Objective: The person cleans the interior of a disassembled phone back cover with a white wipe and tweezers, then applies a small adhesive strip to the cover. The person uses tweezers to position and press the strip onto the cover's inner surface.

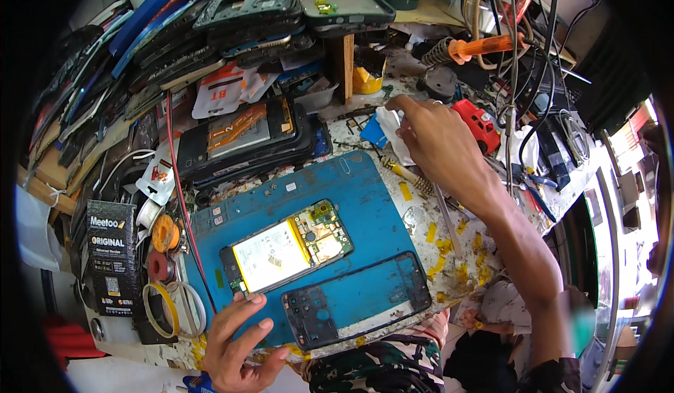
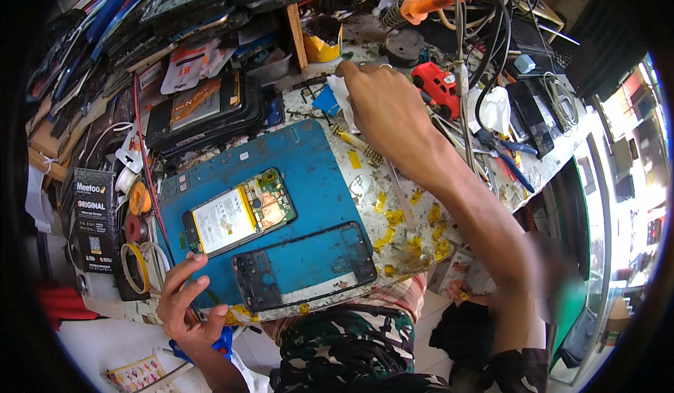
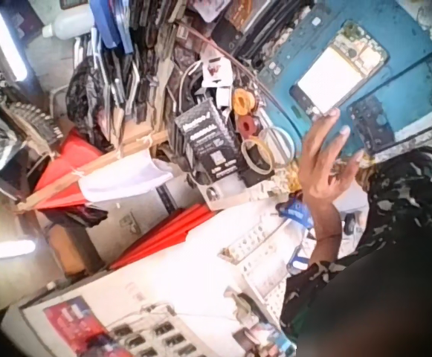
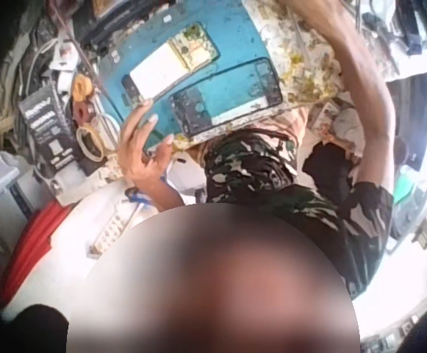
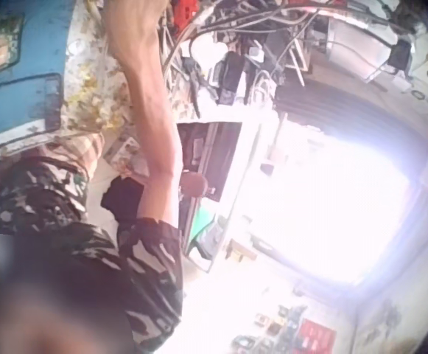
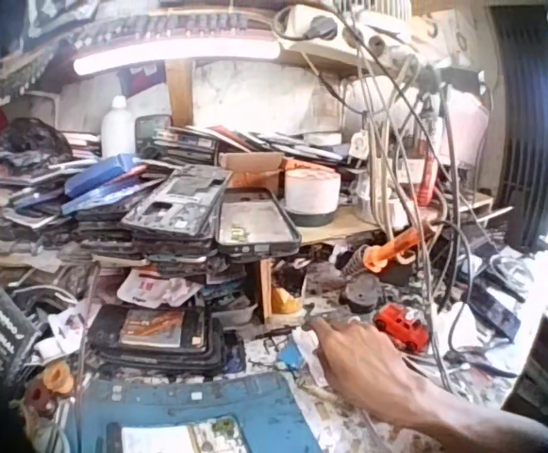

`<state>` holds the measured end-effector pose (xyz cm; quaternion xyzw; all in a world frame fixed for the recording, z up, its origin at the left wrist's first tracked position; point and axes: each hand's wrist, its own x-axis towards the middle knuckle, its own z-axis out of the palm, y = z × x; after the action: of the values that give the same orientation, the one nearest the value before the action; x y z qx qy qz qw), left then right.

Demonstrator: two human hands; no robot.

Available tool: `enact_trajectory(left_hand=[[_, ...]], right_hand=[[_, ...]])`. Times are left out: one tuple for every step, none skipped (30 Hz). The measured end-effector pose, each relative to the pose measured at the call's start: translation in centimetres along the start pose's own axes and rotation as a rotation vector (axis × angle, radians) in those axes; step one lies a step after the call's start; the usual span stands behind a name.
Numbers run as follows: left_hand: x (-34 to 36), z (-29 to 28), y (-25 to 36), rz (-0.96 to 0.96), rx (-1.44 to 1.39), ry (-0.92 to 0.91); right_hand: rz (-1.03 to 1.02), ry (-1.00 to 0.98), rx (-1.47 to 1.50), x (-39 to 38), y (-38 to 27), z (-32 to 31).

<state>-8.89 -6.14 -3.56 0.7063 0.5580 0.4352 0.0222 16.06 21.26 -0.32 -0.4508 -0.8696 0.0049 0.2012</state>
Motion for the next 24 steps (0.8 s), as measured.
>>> enact_trajectory(left_hand=[[-0.1,0.1,0.1,-0.015,-0.007,0.014],[0.0,0.0,0.3,-0.048,-0.022,0.033],[0.1,0.2,0.6,-0.087,-0.033,0.055],[0.4,0.3,1.1,-0.130,-0.040,0.080],[0.7,0.6,1.7,-0.188,-0.125,0.143],[1.2,1.3,2.4,-0.247,-0.210,0.206],[1.8,2.2,3.2,-0.307,-0.292,0.269],[2.4,2.9,4.1,-0.412,-0.435,0.283],[3.1,3.7,5.0,-0.512,-0.582,0.294],[3.7,4.5,5.7,-0.606,-0.751,0.292],[4.1,5.2,6.2,-0.616,-0.819,0.317],[4.4,5.8,6.5,-0.621,-0.892,0.337],[4.6,6.1,6.6,-0.671,-1.000,0.327],[4.5,6.2,6.6,-0.725,-1.016,0.348],[4.2,6.2,6.5,-0.775,-1.032,0.366],[3.8,6.1,6.3,-0.833,-1.068,0.394],[3.4,5.9,5.9,-0.850,-1.033,0.389],[2.8,5.6,5.8,-0.874,-1.023,0.352],[2.2,5.3,5.5,-0.910,-1.049,0.344],[1.6,4.9,5.5,-0.938,-1.132,0.349],[1.1,4.4,5.0,-0.767,-0.978,0.347],[0.5,4.0,5.3,-0.776,-0.954,0.357],[0.0,3.4,5.0,-0.744,-0.945,0.313],[-0.5,2.5,4.9,-0.714,-0.936,0.271]], right_hand=[[-0.055,0.091,0.072,0.1,-0.3,-0.5],[-0.070,0.133,0.142,0.1,-0.9,-1.0],[-0.041,0.123,0.173,-0.1,-1.4,-1.7],[-0.039,0.123,0.325,-0.8,-2.2,-2.6],[-0.028,0.086,0.488,-1.9,-3.1,-3.5],[0.025,0.030,0.670,-2.9,-4.3,-4.1],[-0.018,0.048,0.741,-3.9,-5.6,-4.2],[-0.026,0.017,0.805,-5.3,-7.0,-4.6],[-0.109,0.044,0.847,-6.5,-8.3,-4.5],[-0.143,-0.001,0.912,-7.7,-9.5,-4.3],[-0.217,0.023,0.935,-8.6,-10.3,-4.0],[-0.260,0.027,0.954,-9.4,-10.9,-3.6],[-0.225,0.038,0.987,-10.2,-11.3,-3.3],[-0.176,0.040,1.023,-10.8,-11.5,-3.0],[-0.126,0.047,1.057,-11.3,-11.5,-2.8],[-0.054,0.011,1.122,-11.7,-11.4,-2.6],[0.020,-0.026,1.188,-12.0,-11.1,-2.6],[0.112,-0.065,1.268,-12.3,-10.7,-2.6],[0.263,-0.023,1.371,-12.8,-10.7,-2.6],[0.247,0.028,1.273,-12.9,-10.2,-2.8],[0.221,0.049,1.146,-13.1,-9.3,-3.0],[0.171,0.098,1.021,-13.2,-8.5,-3.2],[0.222,0.153,0.782,-13.3,-7.7,-3.3],[0.242,0.229,0.547,-13.4,-6.9,-3.2]])
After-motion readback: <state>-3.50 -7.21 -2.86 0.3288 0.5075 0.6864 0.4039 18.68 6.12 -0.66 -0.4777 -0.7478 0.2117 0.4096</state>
